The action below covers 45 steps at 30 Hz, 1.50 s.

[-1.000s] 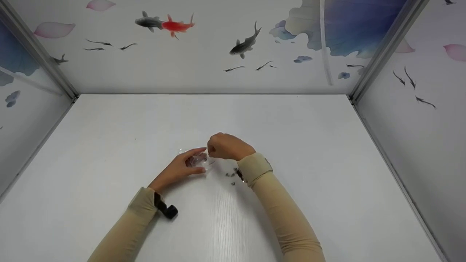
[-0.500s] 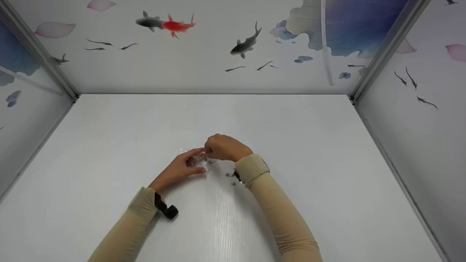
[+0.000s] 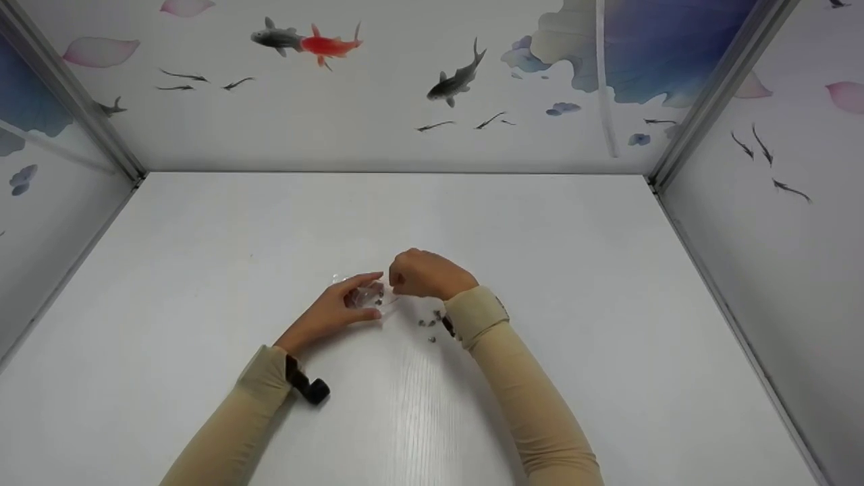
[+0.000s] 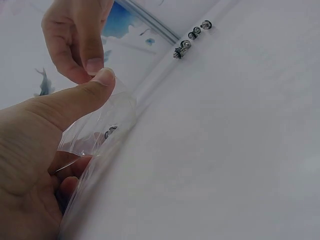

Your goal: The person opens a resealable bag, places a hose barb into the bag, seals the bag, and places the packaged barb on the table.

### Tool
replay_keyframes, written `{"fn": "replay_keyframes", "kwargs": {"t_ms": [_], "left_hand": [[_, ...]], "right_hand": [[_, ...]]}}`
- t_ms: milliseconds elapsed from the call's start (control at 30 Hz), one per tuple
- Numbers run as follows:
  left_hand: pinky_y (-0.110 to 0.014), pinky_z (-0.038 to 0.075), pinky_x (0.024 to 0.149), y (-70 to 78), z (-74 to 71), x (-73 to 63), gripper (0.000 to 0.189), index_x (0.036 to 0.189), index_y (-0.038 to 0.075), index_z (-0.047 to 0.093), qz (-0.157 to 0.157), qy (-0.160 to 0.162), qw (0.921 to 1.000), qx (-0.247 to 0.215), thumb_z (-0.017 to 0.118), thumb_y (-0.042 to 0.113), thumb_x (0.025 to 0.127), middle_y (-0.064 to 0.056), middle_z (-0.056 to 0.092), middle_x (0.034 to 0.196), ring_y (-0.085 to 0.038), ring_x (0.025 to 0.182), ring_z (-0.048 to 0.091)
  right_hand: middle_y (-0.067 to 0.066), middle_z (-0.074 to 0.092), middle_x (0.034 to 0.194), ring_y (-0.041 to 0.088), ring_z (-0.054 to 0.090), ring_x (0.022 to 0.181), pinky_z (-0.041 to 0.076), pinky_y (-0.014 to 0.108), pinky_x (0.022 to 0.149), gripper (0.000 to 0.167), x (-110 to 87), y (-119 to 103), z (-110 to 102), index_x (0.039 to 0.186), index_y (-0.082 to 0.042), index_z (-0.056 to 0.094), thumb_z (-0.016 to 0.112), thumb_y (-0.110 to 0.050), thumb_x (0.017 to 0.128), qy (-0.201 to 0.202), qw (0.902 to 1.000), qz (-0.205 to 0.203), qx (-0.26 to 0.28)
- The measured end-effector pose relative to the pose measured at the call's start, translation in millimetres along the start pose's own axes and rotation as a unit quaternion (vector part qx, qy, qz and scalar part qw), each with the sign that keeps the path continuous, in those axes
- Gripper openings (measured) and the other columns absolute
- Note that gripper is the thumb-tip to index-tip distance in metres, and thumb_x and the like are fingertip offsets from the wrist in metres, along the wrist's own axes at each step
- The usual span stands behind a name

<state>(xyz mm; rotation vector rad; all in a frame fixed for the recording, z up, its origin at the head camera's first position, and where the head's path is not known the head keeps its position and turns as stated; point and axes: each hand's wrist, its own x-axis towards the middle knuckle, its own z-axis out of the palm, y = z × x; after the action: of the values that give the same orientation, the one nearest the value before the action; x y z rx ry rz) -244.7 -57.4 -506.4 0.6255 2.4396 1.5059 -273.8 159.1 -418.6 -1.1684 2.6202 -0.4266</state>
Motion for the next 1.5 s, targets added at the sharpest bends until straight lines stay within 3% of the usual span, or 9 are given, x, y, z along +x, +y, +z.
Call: {"fn": "replay_keyframes", "kwargs": {"t_ms": [233,600,1200,1500], "left_hand": [[-0.041,0.041,0.104,0.1,0.1,0.6,0.07,0.143,0.023,0.048,0.001,0.003,0.9999,0.016,0.078,0.034,0.08,-0.003,0.056,0.139,-0.019,0.124,0.052],[-0.04,0.035,0.111,-0.9,0.1,0.4,0.071,0.144,0.022,0.047,0.008,0.001,0.9997,0.022,0.077,0.034,0.081,-0.001,0.048,0.146,-0.02,0.135,0.043],[-0.041,0.035,0.111,-1.5,-0.5,-0.7,0.072,0.144,0.022,0.046,-0.001,-0.007,0.9999,0.01,0.077,0.037,0.081,-0.001,0.047,0.147,-0.02,0.136,0.042],[-0.04,0.034,0.112,-2.6,0.1,0.4,0.072,0.144,0.022,0.046,0.003,-0.002,0.9998,0.019,0.077,0.038,0.08,-0.001,0.047,0.147,-0.02,0.137,0.041]], "right_hand": [[0.007,0.071,0.098,0.019,0.064,0.091,0.053,0.035,0.083,0.015,-11.1,8.5,1.4,0.102,-0.004,0.074,0.068,-0.009,0.089,-0.016,0.9991,0.038,0.011],[0.0,0.069,0.092,0.013,0.061,0.082,0.054,0.033,0.08,0.009,-27.1,17.7,4.1,0.096,-0.01,0.073,0.07,-0.013,0.088,-0.047,0.9914,0.112,0.048],[-0.003,0.068,0.083,0.009,0.056,0.07,0.049,0.028,0.068,0.004,-43.0,33.0,10.2,0.088,-0.014,0.074,0.07,-0.015,0.087,-0.081,0.9834,0.15,0.063],[-0.003,0.068,0.085,0.011,0.057,0.071,0.051,0.03,0.071,0.004,-40.8,30.7,15.2,0.089,-0.015,0.074,0.07,-0.015,0.087,-0.085,0.9788,0.174,0.068]]}}
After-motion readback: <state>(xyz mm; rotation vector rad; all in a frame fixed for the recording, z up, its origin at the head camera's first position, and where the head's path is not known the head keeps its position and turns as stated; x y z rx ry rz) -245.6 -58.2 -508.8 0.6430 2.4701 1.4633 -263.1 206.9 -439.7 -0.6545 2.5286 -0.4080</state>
